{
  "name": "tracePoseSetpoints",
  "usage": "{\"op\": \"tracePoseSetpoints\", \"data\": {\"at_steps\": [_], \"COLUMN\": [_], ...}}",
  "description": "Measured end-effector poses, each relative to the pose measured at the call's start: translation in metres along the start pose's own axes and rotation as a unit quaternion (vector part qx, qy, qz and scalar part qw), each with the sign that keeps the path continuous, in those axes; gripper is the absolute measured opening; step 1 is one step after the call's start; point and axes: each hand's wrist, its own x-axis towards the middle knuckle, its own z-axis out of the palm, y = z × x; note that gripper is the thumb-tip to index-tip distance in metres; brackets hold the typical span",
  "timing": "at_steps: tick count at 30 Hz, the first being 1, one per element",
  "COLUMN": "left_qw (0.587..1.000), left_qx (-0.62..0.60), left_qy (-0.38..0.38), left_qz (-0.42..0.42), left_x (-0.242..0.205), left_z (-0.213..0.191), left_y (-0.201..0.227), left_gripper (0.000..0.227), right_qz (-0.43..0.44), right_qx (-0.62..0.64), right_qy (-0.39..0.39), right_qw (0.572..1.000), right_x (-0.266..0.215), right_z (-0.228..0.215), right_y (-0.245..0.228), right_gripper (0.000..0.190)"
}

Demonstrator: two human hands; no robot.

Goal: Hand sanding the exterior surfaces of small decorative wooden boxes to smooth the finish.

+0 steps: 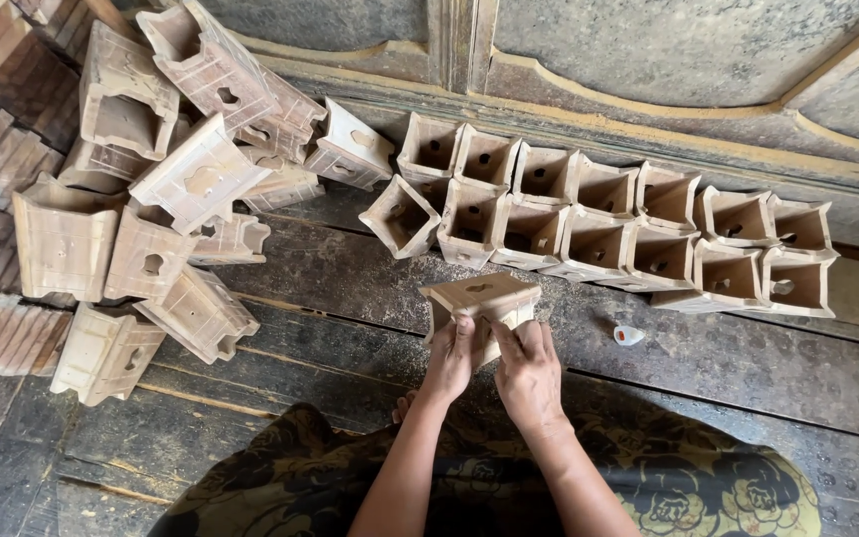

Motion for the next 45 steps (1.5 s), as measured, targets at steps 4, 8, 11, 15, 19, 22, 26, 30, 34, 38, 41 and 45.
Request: {"op": "tracePoseSetpoints", "data": {"at_steps": [4, 8, 11, 15, 19, 22, 26, 30, 34, 38, 41, 45], "left_qw": [0.998, 0.995, 0.990, 0.988, 0.994, 0.995, 0.993, 0.994, 0.994, 0.996, 0.991, 0.989], "left_qx": [0.036, -0.063, -0.092, -0.133, -0.091, -0.093, -0.108, -0.103, -0.103, -0.070, -0.048, -0.061], "left_qy": [0.004, -0.025, -0.024, -0.036, 0.011, -0.020, -0.039, -0.037, -0.033, -0.032, -0.023, 0.009], "left_qz": [0.045, 0.073, 0.104, 0.069, -0.051, -0.030, 0.019, 0.030, 0.031, -0.049, -0.125, -0.132], "left_x": [-0.001, 0.018, 0.024, 0.028, 0.021, 0.015, 0.013, 0.013, 0.014, 0.010, 0.011, 0.014], "left_z": [0.000, -0.001, -0.005, -0.009, -0.009, -0.008, -0.008, -0.008, -0.008, -0.003, 0.000, 0.001], "left_y": [0.002, -0.051, -0.067, -0.071, -0.057, -0.036, -0.040, -0.045, -0.045, -0.048, -0.053, -0.055], "left_gripper": [0.057, 0.067, 0.076, 0.090, 0.101, 0.104, 0.094, 0.082, 0.084, 0.080, 0.096, 0.102], "right_qz": [-0.022, -0.047, -0.042, 0.060, 0.107, 0.089, 0.076, 0.070, 0.049, 0.000, -0.052, -0.059], "right_qx": [-0.040, -0.074, -0.055, 0.001, 0.058, 0.066, 0.087, 0.068, 0.062, 0.026, -0.007, -0.029], "right_qy": [-0.049, -0.068, -0.083, -0.060, -0.009, -0.024, 0.000, -0.005, 0.007, 0.014, 0.020, -0.060], "right_qw": [0.998, 0.994, 0.994, 0.996, 0.992, 0.994, 0.993, 0.995, 0.997, 1.000, 0.998, 0.996], "right_x": [0.004, -0.010, -0.031, -0.028, -0.004, 0.005, 0.011, 0.013, 0.016, 0.021, 0.021, -0.010], "right_z": [-0.003, 0.000, 0.004, -0.005, -0.030, -0.027, -0.023, -0.018, -0.017, -0.017, -0.016, 0.008], "right_y": [0.000, -0.010, -0.010, -0.001, -0.017, -0.025, -0.037, -0.039, -0.038, -0.032, -0.026, -0.014], "right_gripper": [0.038, 0.035, 0.031, 0.025, 0.020, 0.019, 0.028, 0.033, 0.031, 0.027, 0.022, 0.022]}}
